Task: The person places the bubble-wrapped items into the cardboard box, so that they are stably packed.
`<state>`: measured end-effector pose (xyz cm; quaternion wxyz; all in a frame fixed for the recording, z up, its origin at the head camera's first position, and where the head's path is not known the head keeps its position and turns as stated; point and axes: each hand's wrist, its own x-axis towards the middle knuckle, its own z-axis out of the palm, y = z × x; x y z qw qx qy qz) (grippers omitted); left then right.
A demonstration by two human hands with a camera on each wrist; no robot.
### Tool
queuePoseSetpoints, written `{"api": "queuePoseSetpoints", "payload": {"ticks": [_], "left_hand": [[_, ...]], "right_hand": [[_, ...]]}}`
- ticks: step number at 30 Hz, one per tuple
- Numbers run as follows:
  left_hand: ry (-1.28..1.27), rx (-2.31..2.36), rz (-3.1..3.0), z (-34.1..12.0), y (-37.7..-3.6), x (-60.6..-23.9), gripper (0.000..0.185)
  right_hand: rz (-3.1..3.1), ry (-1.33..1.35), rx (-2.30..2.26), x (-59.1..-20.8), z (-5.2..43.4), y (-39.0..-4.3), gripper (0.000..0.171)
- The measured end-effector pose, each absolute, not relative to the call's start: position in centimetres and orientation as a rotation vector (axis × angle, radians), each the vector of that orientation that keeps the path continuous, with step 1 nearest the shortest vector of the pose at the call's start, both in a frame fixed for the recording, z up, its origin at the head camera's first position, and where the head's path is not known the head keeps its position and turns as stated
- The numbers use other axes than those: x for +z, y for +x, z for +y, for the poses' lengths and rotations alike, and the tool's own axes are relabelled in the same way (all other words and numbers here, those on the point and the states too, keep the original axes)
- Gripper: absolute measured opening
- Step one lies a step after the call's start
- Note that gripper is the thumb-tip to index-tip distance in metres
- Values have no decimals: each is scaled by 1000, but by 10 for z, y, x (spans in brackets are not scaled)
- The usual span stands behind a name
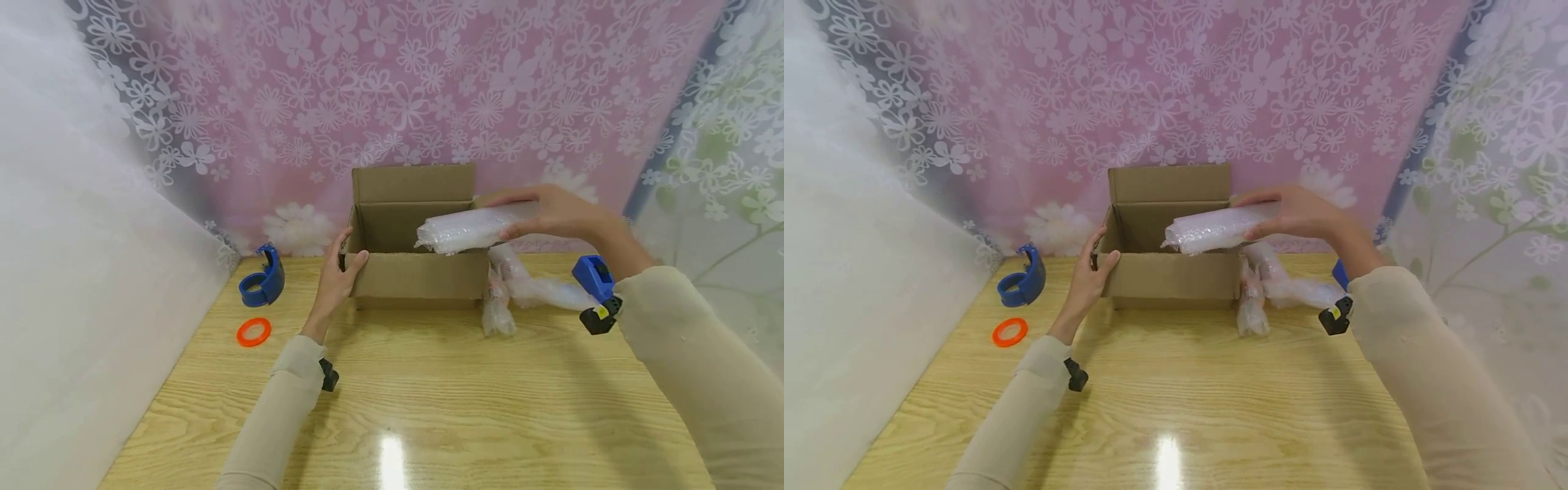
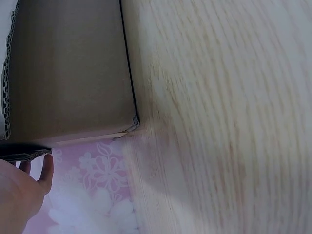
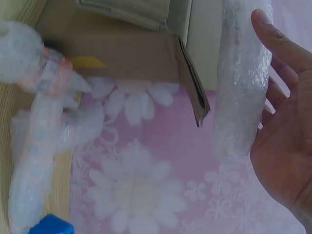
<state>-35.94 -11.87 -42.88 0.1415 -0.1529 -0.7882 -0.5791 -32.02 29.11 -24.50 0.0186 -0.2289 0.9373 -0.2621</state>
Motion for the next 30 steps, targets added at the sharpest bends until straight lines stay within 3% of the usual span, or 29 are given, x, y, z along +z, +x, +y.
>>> {"api": "queuePoseSetpoints", "payload": {"ticks": [10,30], "left_hand": [[-429,-1662,-2251,-117,-360,-430,67],[-431,-1632,-2248,-117,-360,-430,68]], "right_hand": [[2945,-837,-762,-257,252,-342,59],[2936,-741,-996,-305,191,-366,62]]}}
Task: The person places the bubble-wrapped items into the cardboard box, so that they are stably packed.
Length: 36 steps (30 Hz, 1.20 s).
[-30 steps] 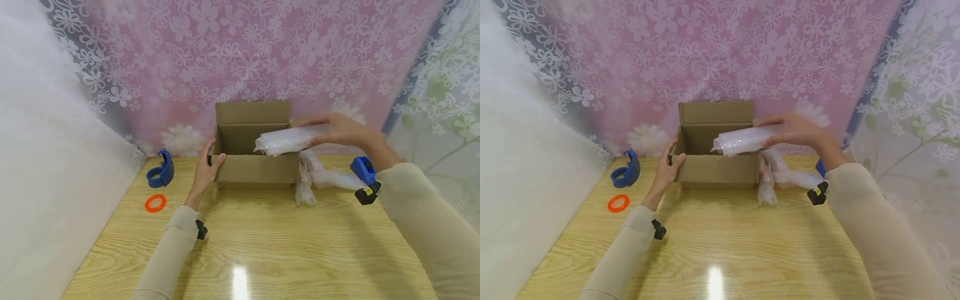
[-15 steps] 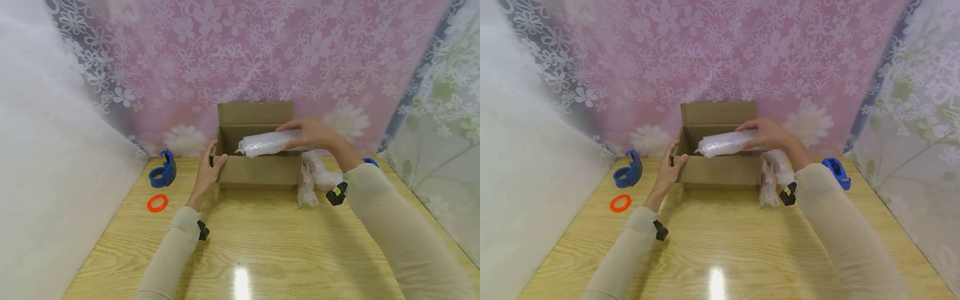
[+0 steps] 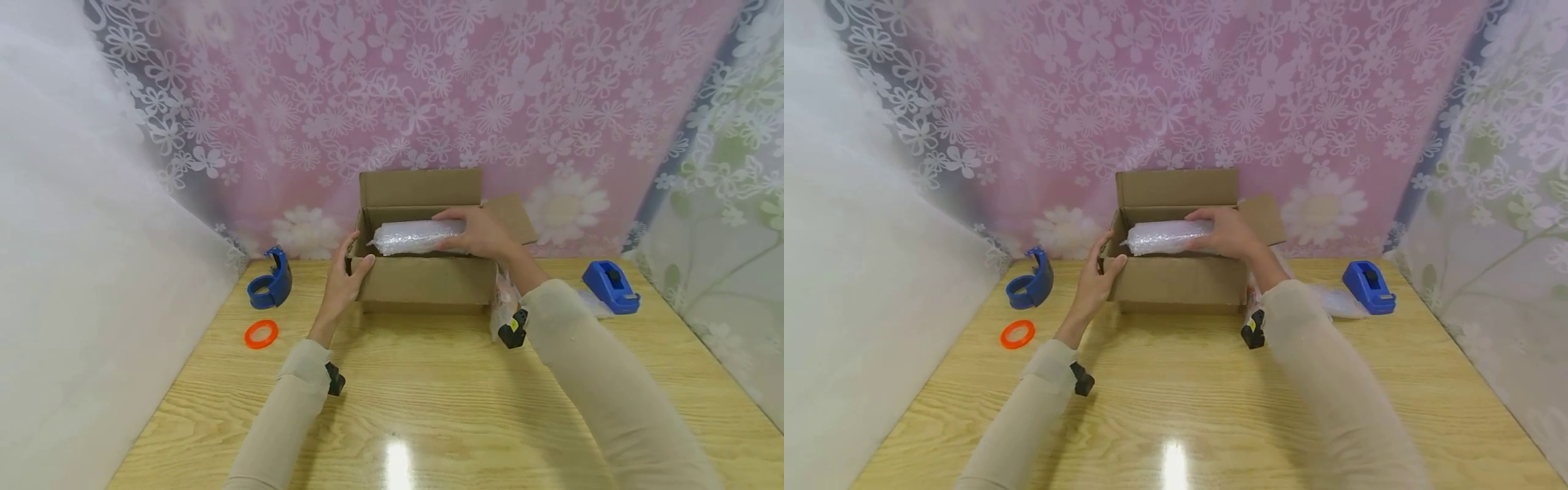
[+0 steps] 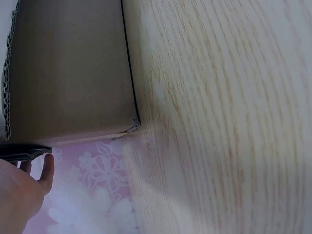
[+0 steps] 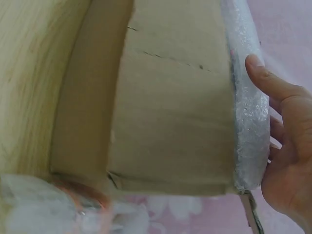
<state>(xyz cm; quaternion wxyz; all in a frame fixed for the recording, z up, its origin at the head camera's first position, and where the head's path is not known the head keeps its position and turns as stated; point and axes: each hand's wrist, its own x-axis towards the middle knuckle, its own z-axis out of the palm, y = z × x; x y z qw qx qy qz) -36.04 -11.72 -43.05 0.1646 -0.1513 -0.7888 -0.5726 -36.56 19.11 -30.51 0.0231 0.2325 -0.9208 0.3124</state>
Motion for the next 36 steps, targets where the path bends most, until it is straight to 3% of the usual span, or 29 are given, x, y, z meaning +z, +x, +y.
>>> {"api": "queuePoseSetpoints", "payload": {"ticks": [21,36], "left_hand": [[-415,-1637,-2274,-119,-361,-431,73],[-444,-1694,-2249,-118,-361,-432,69]], "right_hand": [[-2858,695,916,-329,170,-377,61],[-2614,754,1180,-291,220,-347,51]]}}
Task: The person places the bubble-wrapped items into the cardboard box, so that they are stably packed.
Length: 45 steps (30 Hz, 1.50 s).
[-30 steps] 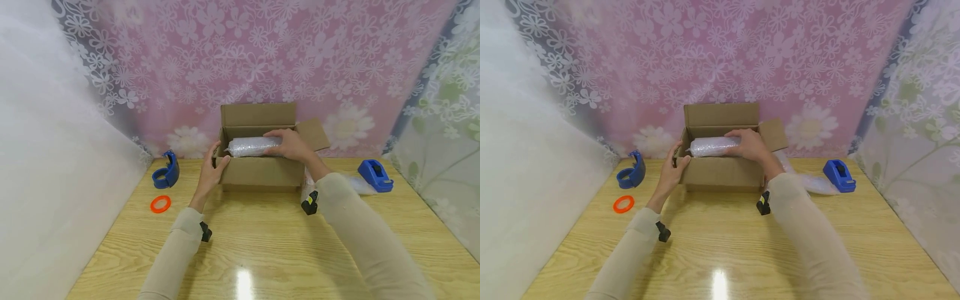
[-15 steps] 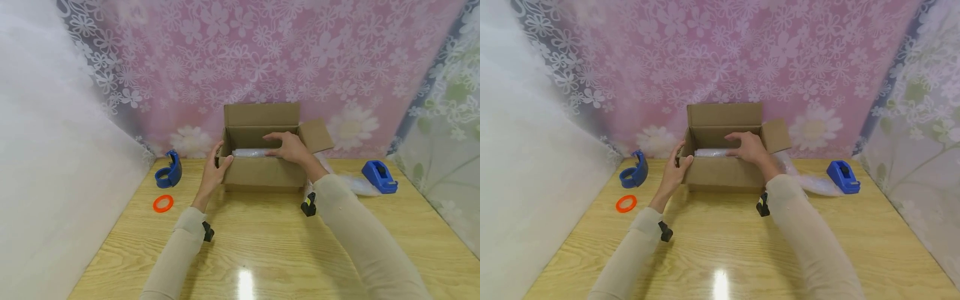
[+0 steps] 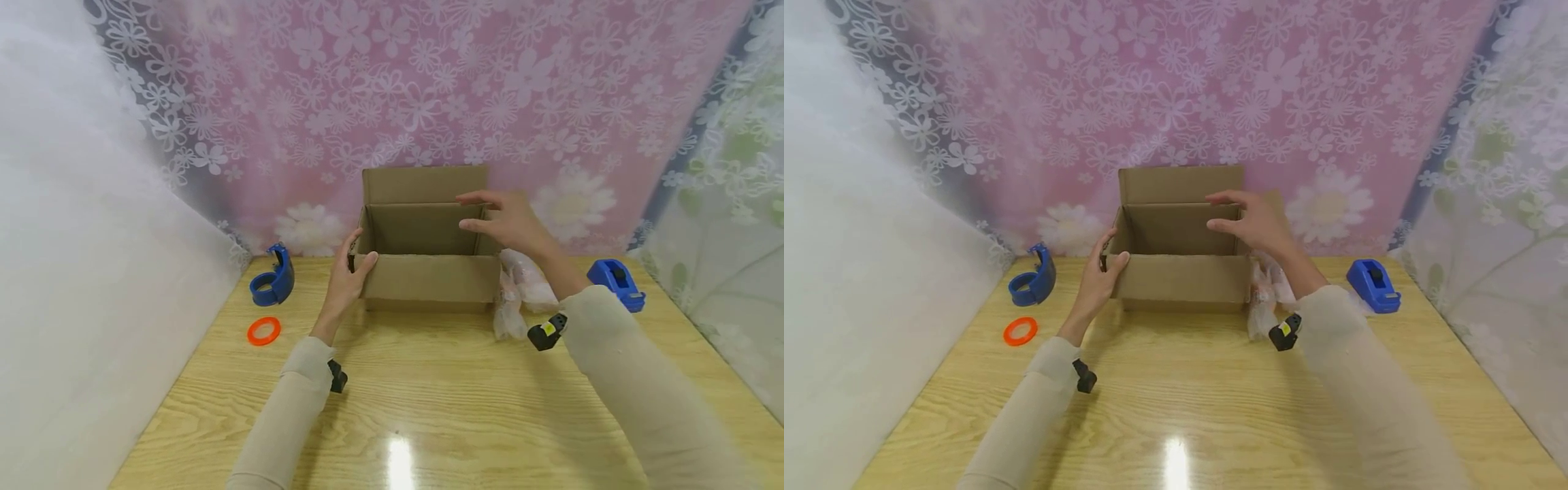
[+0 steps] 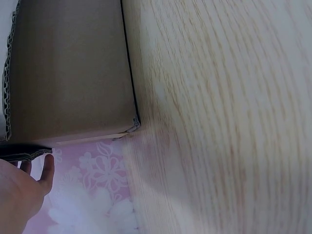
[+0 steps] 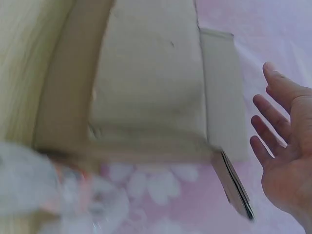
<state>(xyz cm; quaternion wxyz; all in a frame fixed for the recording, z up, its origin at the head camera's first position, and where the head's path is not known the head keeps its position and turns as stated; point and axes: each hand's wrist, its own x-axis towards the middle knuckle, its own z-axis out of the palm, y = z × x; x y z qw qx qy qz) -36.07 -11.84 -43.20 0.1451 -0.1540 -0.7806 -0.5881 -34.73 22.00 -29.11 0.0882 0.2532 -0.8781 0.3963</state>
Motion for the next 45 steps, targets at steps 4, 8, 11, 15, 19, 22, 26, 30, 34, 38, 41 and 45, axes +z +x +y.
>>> {"api": "queuePoseSetpoints", "payload": {"ticks": [4,8,11,15,19,22,26,30,34,38,41,45], "left_hand": [[-444,-1687,-2247,-120,-360,-431,69],[-446,-1678,-2261,-119,-359,-430,71],[-448,-1678,-2266,-118,-359,-430,71],[-447,-1677,-2263,-117,-359,-430,71],[-443,-1674,-2253,-118,-359,-430,71],[-447,-1671,-2249,-118,-358,-430,70],[-438,-1672,-2252,-117,-358,-430,70],[-429,-1674,-2256,-116,-359,-430,68],[-423,-1684,-2259,-116,-359,-430,68],[-420,-1688,-2260,-116,-359,-429,68],[-426,-1682,-2257,-116,-360,-429,69],[-425,-1686,-2259,-116,-360,-430,69]], "right_hand": [[-2593,690,1204,-280,246,-338,51],[-2583,603,1223,-276,278,-330,53],[-2616,519,1260,-279,305,-324,58],[-2663,400,1263,-291,336,-321,63],[-2714,328,1229,-311,361,-323,69],[-2777,300,1230,-332,379,-323,73],[-2883,268,1210,-358,400,-323,78],[-2973,275,1153,-379,417,-320,83],[-3009,326,1170,-396,428,-317,83],[-3055,386,1211,-407,432,-314,82],[-3090,416,1216,-414,434,-311,84],[-3128,401,1213,-428,437,-311,88]]}}
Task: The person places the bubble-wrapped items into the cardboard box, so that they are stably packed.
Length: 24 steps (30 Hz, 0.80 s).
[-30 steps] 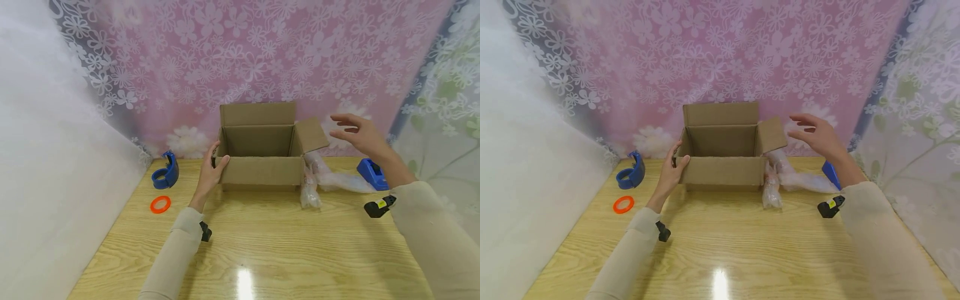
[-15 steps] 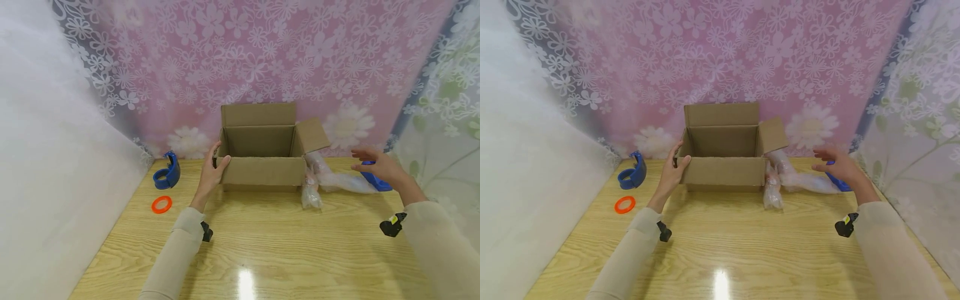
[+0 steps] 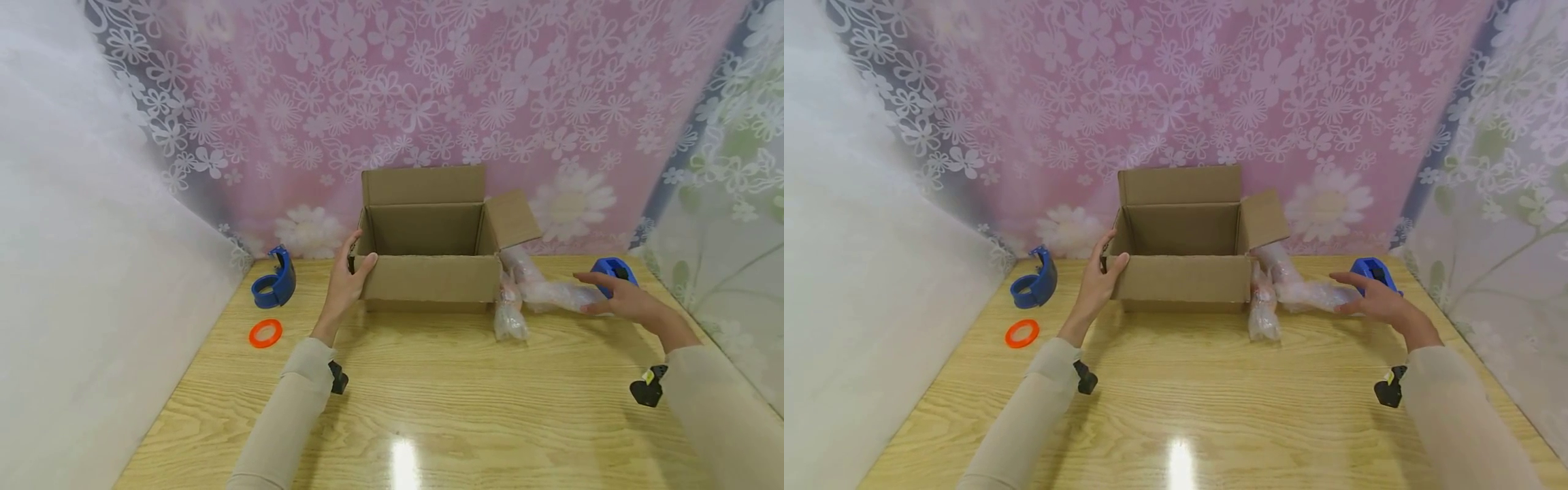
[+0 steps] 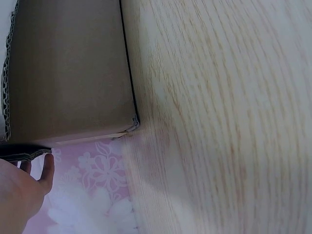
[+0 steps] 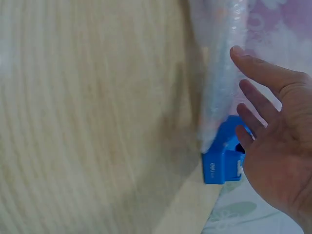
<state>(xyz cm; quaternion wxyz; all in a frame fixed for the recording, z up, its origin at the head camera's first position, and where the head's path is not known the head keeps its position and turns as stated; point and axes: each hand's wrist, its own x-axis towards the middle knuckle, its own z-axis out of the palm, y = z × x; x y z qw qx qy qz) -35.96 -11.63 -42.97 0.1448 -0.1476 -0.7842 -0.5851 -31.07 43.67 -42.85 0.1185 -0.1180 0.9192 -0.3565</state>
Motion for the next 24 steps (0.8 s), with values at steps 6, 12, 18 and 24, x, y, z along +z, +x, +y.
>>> {"api": "queuePoseSetpoints", "payload": {"ticks": [6,12,18,24], "left_hand": [[-425,-1697,-2261,-115,-358,-429,70],[-421,-1712,-2252,-116,-357,-429,69],[-417,-1700,-2251,-116,-357,-429,69],[-436,-1691,-2256,-117,-357,-429,68]], "right_hand": [[2667,-285,-1034,-451,441,-311,94],[2725,-328,-1020,-457,443,-308,86],[2757,-375,-1001,-458,445,-301,75],[2812,-405,-997,-460,452,-292,70]]}}
